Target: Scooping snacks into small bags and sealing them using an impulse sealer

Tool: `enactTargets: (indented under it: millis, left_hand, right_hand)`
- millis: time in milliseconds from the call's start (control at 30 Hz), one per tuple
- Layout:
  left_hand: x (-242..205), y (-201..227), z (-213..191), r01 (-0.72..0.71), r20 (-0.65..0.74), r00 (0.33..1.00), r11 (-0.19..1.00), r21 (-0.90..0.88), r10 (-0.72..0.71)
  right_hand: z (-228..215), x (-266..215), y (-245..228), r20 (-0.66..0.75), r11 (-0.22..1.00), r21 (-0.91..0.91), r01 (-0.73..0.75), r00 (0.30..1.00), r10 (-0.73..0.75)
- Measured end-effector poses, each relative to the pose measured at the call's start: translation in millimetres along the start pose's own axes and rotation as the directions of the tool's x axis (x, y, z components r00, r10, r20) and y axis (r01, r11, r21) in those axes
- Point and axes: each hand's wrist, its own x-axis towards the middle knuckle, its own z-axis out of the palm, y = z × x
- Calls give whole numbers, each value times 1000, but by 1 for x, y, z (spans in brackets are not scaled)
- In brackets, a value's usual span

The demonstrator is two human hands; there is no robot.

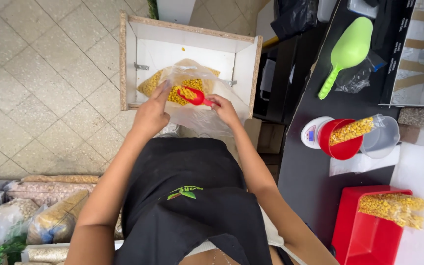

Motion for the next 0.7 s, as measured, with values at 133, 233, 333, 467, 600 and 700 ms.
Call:
enactTargets:
  millis: [133,233,333,467,600,700]
  left_hand:
    - [2,-14,15,17,-18,1000,1000,15,-17]
    - [-2,-12,16,13,-37,999,1000,3,-13]
    - [-12,-2,14,10,-64,998,1000,-10,-11]
    - [-20,8,14,-1,-95,996,1000,6,1]
    - [-24,9,20,-6,-140,990,1000,13,8]
    - [-28,9,23,-25,-189,982,1000,6,26]
  right_hand:
    - [-5,-18,-3,-30,1000,25,16,999,-15]
    - [-10,-35,-17,-20,996,75,48,999,-47]
    - [-14,-44,-20,-39,997,40,62,997,-60]
    - [-17,-52,-23,-47,994,86,65,997,-61]
    - [-15,-54,-10,-41,988,135,73,997,-68]
    - [-19,-59,-15,-60,989,125,82,995,-75]
